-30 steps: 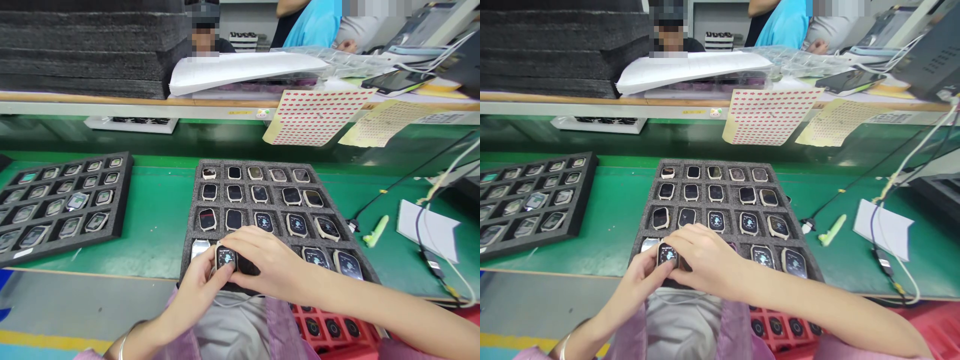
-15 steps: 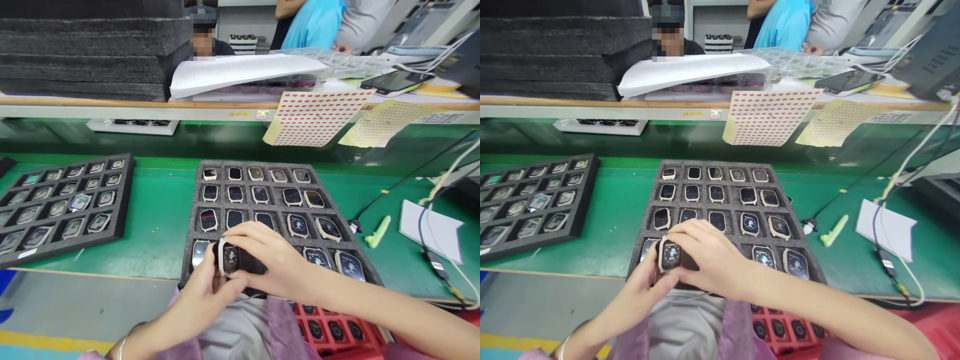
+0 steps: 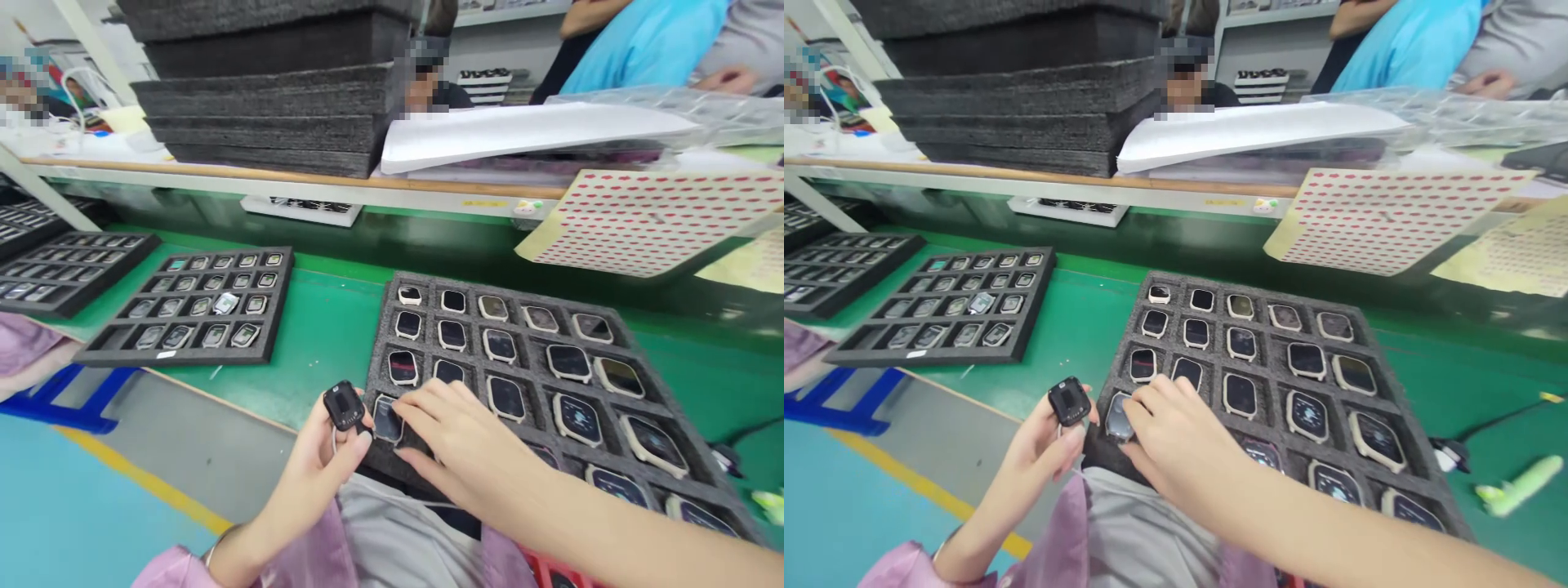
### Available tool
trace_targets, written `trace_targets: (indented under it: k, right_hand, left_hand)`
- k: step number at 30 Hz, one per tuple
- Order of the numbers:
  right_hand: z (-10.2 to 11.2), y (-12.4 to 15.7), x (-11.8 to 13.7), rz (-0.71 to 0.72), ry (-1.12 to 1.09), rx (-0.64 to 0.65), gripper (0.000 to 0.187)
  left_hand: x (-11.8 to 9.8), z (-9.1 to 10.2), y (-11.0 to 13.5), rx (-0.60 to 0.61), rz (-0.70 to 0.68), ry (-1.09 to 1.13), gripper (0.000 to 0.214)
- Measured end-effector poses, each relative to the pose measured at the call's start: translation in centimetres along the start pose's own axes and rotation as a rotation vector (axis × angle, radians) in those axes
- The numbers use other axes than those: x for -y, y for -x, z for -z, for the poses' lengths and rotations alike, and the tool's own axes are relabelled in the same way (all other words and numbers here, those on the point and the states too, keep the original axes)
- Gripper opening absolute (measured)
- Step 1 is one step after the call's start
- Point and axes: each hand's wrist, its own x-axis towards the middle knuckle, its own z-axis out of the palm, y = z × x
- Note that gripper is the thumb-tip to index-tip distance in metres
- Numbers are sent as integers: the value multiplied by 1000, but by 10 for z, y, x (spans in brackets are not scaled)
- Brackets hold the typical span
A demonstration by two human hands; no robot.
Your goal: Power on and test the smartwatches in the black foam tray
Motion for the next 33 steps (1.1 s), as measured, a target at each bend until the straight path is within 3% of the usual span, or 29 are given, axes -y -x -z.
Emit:
trace_targets:
  k: [2, 5, 9, 13, 17, 24, 33]
  right_hand:
    - [-10, -16, 9, 39, 138, 27, 12]
    - [-20, -28, 12, 38, 253, 62, 14]
    - [-10, -25, -4, -12, 12, 33, 25]
    - [11, -18, -17, 59, -303, -140, 33]
    - [17, -15, -12, 181, -256, -174, 28]
    - [6, -10, -9, 203, -182, -109, 23]
    - [-4, -8, -7, 209, -386, -48, 20]
  left_hand:
    - [-1, 0, 2, -5, -14, 15, 36]
    - [-3, 2, 3, -11, -15, 35, 35]
    - [-5, 7, -2, 58, 14, 87, 32]
    - [-2, 6, -8, 196, 62, 102, 31]
    - [3, -6, -15, 349, 128, 86, 42]
    - [7, -20, -18, 299, 141, 28, 36]
    - [20, -14, -8, 273, 169, 73, 29]
